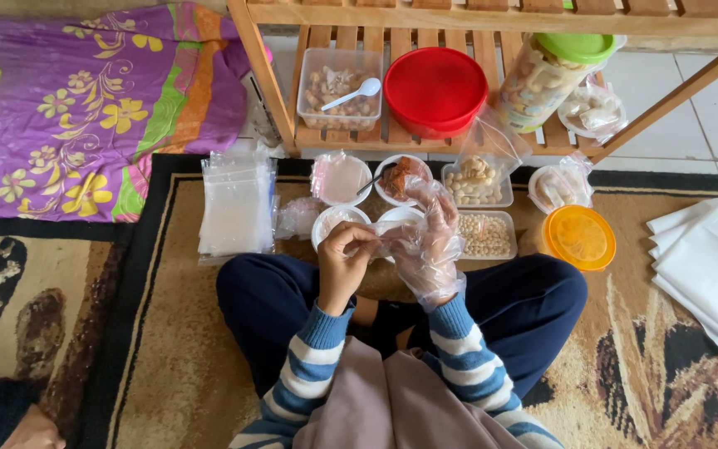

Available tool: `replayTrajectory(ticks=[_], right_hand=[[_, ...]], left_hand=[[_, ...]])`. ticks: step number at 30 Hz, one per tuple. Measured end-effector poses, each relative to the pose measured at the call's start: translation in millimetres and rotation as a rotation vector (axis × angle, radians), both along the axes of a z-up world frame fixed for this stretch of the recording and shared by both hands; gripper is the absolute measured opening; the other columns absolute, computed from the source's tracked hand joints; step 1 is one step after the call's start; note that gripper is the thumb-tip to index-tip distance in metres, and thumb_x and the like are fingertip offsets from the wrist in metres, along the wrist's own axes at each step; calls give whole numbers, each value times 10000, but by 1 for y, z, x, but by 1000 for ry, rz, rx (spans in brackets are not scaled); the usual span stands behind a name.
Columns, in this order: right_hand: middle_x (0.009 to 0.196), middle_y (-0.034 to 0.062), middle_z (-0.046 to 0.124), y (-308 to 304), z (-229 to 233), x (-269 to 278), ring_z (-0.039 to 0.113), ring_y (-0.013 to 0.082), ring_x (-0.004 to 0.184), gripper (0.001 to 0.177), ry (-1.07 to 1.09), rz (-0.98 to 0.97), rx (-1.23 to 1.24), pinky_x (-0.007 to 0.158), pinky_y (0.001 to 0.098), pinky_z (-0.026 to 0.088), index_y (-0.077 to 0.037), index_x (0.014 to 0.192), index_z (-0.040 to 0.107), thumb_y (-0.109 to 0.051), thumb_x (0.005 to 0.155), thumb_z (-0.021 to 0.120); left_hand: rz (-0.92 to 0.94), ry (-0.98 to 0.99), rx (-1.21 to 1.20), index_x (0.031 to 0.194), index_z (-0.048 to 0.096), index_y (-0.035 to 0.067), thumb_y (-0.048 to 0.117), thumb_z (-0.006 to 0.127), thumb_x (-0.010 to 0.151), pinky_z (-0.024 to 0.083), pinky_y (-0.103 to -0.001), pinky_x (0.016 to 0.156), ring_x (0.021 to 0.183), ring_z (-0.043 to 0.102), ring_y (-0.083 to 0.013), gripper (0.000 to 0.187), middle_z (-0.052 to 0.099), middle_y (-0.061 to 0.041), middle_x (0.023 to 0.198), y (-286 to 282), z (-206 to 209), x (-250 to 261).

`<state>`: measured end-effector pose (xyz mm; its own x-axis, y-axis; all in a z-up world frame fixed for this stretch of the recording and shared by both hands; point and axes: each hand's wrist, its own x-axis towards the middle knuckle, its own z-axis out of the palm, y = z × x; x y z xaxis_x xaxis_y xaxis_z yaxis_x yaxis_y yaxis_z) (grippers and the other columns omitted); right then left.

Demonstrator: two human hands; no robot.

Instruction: Packaging small snack items into plastic bags using hands and a spoon

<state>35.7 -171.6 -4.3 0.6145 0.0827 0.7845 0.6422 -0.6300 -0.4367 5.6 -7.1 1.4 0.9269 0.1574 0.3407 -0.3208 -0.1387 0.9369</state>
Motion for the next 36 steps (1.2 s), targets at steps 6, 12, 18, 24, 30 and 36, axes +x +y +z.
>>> replayTrajectory(ticks=[6,12,18,24,30,36], right_hand=[[1385,87,579,-8,1,18,434,344,1372,381,-56,53,-31,1176,446,304,-312,681,730,-620,887,641],[1366,91,585,-20,-9,31,473,359,1333,355,-65,34,-105,1190,487,311,-331,694,745,-612,884,643],[1328,99,586,-27,-15,46,431,350,1362,322,-63,31,-146,1183,508,292,-302,647,726,-552,849,710],[1314,90,600,-17,-10,57,451,386,1318,315,-76,-30,-176,1103,545,377,-301,627,717,-558,806,744],[1314,76,592,-37,7,66,470,286,1288,486,-174,-132,-119,1080,433,414,-282,652,692,-644,952,572],[1426,112,550,26,13,37,459,364,1384,384,-175,-30,-242,1100,493,431,-290,713,698,-644,840,621]], left_hand=[[128,-109,33,759,733,50,45,820,817,605,-304,665,758,717,-216,104,676,-80,786,-7,-5,11],[181,-182,91,727,701,98,85,779,870,578,-310,701,802,700,-199,164,675,-34,805,-4,-12,13],[311,-260,47,734,693,117,156,771,887,553,-329,791,846,710,-215,176,692,-31,825,1,-13,15],[364,-237,48,736,677,109,136,780,871,542,-338,800,861,706,-219,172,696,-34,849,10,-22,23],[539,-154,-134,842,663,67,-39,748,867,507,-236,753,868,645,-144,139,646,-41,911,49,-32,22],[472,-177,123,755,701,132,41,815,793,486,-280,659,701,636,-181,152,675,-1,762,17,-7,10]])
